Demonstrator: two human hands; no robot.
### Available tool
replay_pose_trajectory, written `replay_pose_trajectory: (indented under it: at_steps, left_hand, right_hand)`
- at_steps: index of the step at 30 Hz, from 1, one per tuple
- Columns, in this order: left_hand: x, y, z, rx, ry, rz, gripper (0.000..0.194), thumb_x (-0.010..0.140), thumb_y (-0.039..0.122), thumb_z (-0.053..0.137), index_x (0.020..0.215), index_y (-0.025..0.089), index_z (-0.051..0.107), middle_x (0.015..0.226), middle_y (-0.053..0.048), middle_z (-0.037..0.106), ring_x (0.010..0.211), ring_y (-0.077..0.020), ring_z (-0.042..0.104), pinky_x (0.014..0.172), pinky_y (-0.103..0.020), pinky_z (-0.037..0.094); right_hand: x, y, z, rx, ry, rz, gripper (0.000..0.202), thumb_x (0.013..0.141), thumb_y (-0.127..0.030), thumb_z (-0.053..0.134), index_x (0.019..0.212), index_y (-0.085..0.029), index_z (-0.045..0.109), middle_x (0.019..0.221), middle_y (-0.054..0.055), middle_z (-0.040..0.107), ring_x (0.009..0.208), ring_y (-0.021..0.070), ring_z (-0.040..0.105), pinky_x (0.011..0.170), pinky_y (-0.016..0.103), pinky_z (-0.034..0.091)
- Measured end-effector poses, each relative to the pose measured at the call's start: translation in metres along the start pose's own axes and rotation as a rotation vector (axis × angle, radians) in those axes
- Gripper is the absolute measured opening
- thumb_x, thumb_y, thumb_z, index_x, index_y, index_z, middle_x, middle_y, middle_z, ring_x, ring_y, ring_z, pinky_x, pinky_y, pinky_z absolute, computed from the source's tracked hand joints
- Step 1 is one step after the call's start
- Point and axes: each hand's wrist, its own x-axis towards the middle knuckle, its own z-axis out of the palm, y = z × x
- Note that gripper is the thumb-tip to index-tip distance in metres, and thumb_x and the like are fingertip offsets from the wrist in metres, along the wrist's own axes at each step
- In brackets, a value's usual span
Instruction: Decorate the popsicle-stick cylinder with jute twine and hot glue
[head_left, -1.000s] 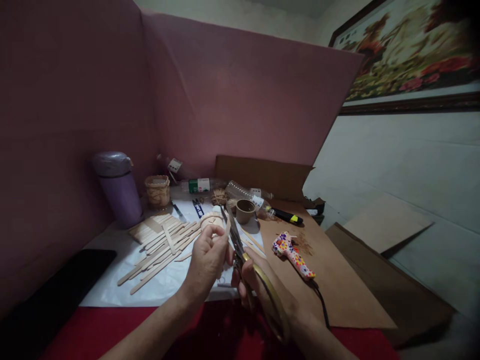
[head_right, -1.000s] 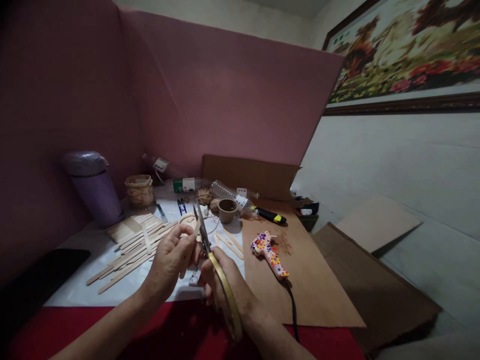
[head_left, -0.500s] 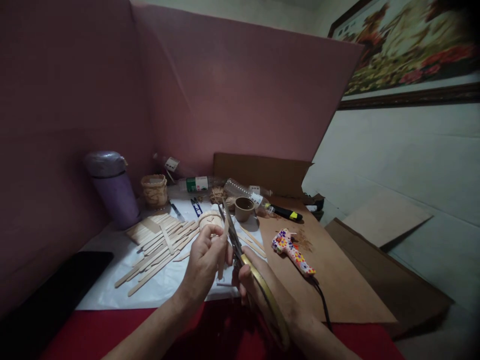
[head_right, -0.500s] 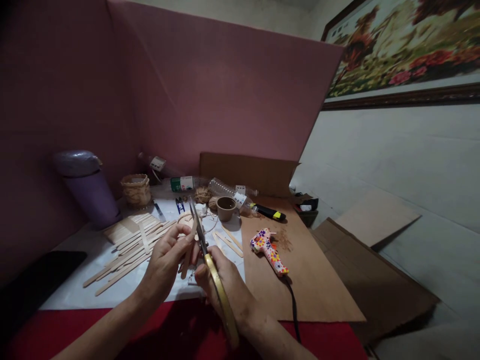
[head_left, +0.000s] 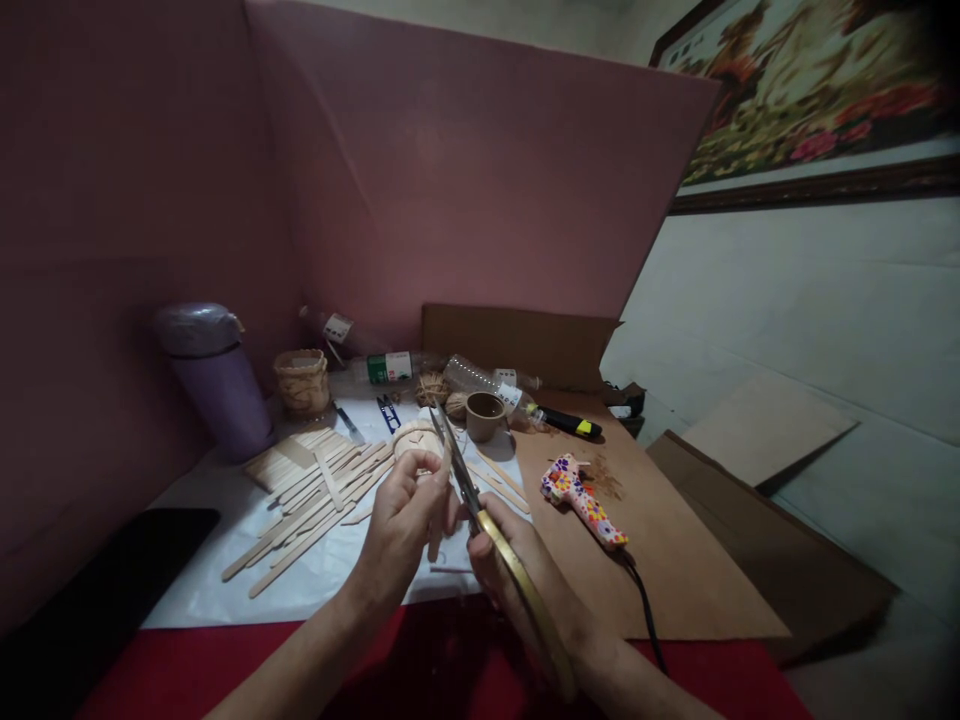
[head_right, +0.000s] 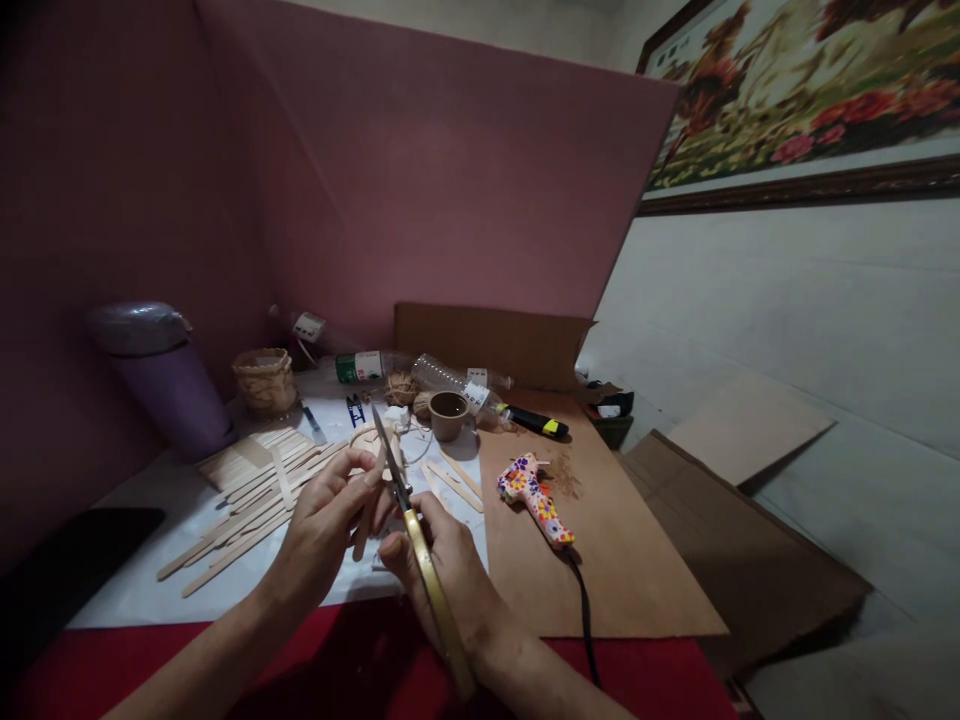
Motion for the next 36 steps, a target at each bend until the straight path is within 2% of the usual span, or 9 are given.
replay_pose_trajectory:
  at_steps: [8,13,20,24,30,36]
  left_hand:
    - [0.001,0.006,-0.001,0.041,0.009,0.017,0.028,0.09,0.042,0.054,0.077,0.019,0.047,0.049,0.005,0.054,0.044,-0.0063,0.048,0.041,-0.013,0.035]
    - [-0.002,0.009,0.001,0.056,-0.076,-0.046,0.027,0.093,0.045,0.046,0.082,0.021,0.044,0.044,0.007,0.053,0.031,-0.0062,0.038,0.033,-0.015,0.027]
    - [0.0,0.003,0.001,0.014,-0.074,0.011,0.032,0.093,0.046,0.048,0.075,0.019,0.046,0.037,0.009,0.043,0.028,-0.004,0.031,0.032,-0.014,0.021]
    - [0.001,0.001,0.003,-0.02,-0.047,0.022,0.032,0.091,0.047,0.052,0.075,0.02,0.046,0.037,0.01,0.041,0.029,-0.0042,0.03,0.031,-0.014,0.018]
    - [-0.001,0.003,0.006,-0.08,-0.013,0.042,0.036,0.087,0.048,0.057,0.069,0.019,0.044,0.039,0.009,0.04,0.031,-0.0033,0.028,0.032,-0.014,0.02]
    - [-0.001,0.003,0.006,-0.088,-0.01,0.04,0.037,0.086,0.05,0.058,0.069,0.02,0.043,0.04,0.01,0.039,0.032,-0.0035,0.028,0.035,-0.015,0.024]
  right_hand:
    - [0.0,0.006,0.003,-0.039,0.04,-0.044,0.062,0.079,-0.078,0.044,0.091,-0.018,0.051,0.074,-0.002,0.043,0.067,0.0126,0.034,0.059,0.026,0.031]
    - [0.0,0.004,0.006,0.027,0.036,-0.076,0.06,0.08,-0.078,0.042,0.089,-0.019,0.05,0.079,-0.001,0.048,0.067,0.0125,0.038,0.06,0.025,0.034]
    - [0.0,0.002,0.009,0.062,0.063,-0.087,0.061,0.078,-0.077,0.048,0.089,-0.018,0.055,0.081,0.001,0.054,0.072,0.0139,0.044,0.067,0.026,0.038]
    - [0.001,0.0,0.011,0.107,0.078,-0.085,0.059,0.076,-0.076,0.053,0.086,-0.018,0.057,0.076,0.0,0.051,0.071,0.0141,0.045,0.067,0.026,0.039]
    - [0.002,-0.006,0.012,0.15,0.082,-0.058,0.055,0.074,-0.072,0.06,0.083,-0.018,0.058,0.073,-0.001,0.052,0.067,0.0136,0.043,0.065,0.026,0.039]
    - [0.002,0.006,0.013,0.113,0.121,0.007,0.053,0.073,-0.068,0.063,0.084,-0.017,0.057,0.068,-0.003,0.047,0.06,0.011,0.034,0.055,0.025,0.03]
